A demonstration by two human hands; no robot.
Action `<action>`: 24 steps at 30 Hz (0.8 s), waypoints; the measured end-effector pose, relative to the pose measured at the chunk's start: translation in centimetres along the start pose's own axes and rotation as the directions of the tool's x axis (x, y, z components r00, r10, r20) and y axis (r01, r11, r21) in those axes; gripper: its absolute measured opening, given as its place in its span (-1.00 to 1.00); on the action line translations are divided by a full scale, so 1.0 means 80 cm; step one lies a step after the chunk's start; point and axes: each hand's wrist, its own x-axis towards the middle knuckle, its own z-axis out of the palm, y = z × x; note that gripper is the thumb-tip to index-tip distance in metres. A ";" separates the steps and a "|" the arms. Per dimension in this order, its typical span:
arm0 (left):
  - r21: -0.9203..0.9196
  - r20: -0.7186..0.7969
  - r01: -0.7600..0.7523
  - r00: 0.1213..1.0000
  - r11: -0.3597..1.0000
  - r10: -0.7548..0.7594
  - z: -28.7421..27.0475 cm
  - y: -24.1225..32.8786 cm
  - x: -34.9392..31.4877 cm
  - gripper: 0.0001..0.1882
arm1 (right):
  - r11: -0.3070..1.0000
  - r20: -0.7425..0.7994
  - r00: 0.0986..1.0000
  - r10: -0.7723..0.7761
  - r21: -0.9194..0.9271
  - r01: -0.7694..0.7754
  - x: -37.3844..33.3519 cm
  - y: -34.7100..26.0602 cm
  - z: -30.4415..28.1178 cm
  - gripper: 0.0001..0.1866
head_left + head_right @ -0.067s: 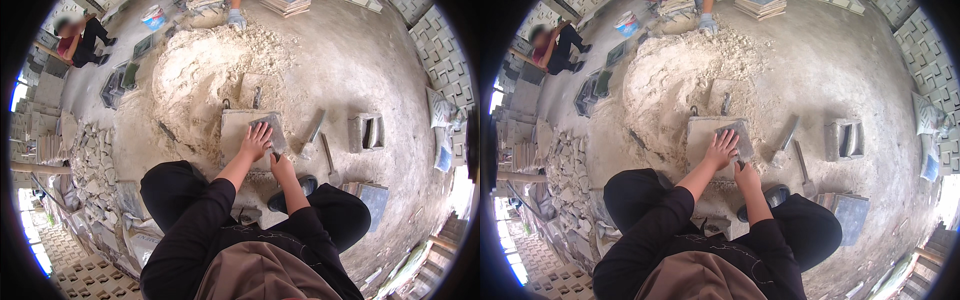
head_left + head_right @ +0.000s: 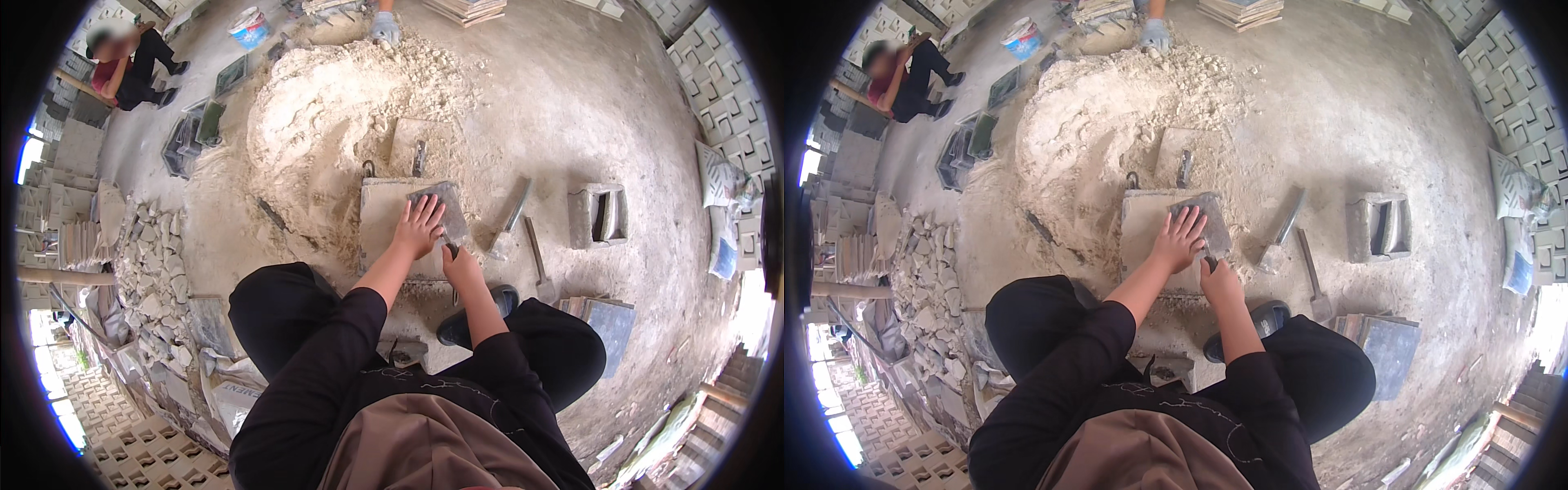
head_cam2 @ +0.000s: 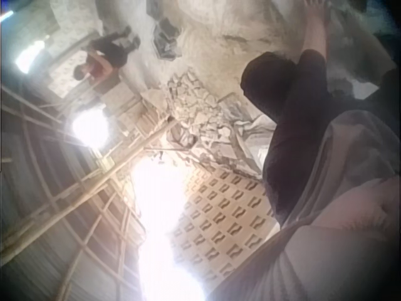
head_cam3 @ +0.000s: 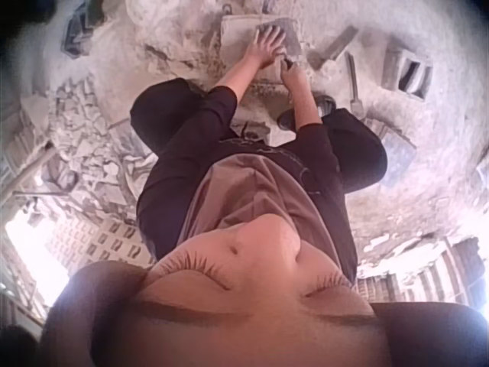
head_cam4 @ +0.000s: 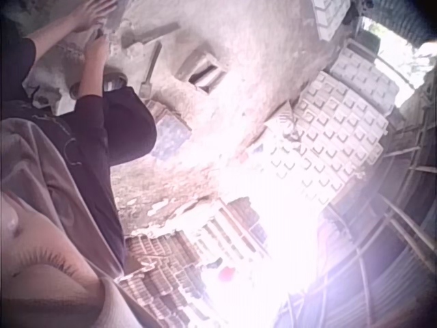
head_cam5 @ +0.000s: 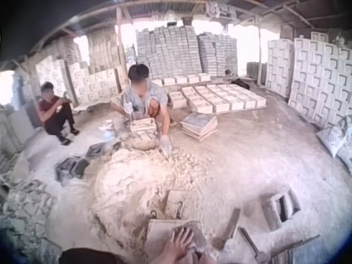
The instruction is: The person cleans and levels a stone tile using a trowel and then places it into a metal mold filled with sand or mortar.
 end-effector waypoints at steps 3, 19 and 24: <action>-0.004 -0.013 0.008 1.000 1.000 -0.008 -0.002 -0.002 0.012 -0.40 | 0.999 0.030 1.000 -0.005 -0.033 0.006 0.011 -0.002 -0.004 -0.42; -0.029 0.223 0.097 0.971 0.995 -0.089 -0.045 -0.006 0.041 -0.42 | 0.997 -0.016 0.997 -0.075 0.032 0.075 0.038 -0.005 -0.018 -0.40; -0.326 0.050 0.207 0.978 0.922 -0.201 -0.090 -0.025 0.011 -0.44 | 0.986 -0.017 0.989 -0.145 0.077 0.146 0.024 0.002 -0.026 -0.37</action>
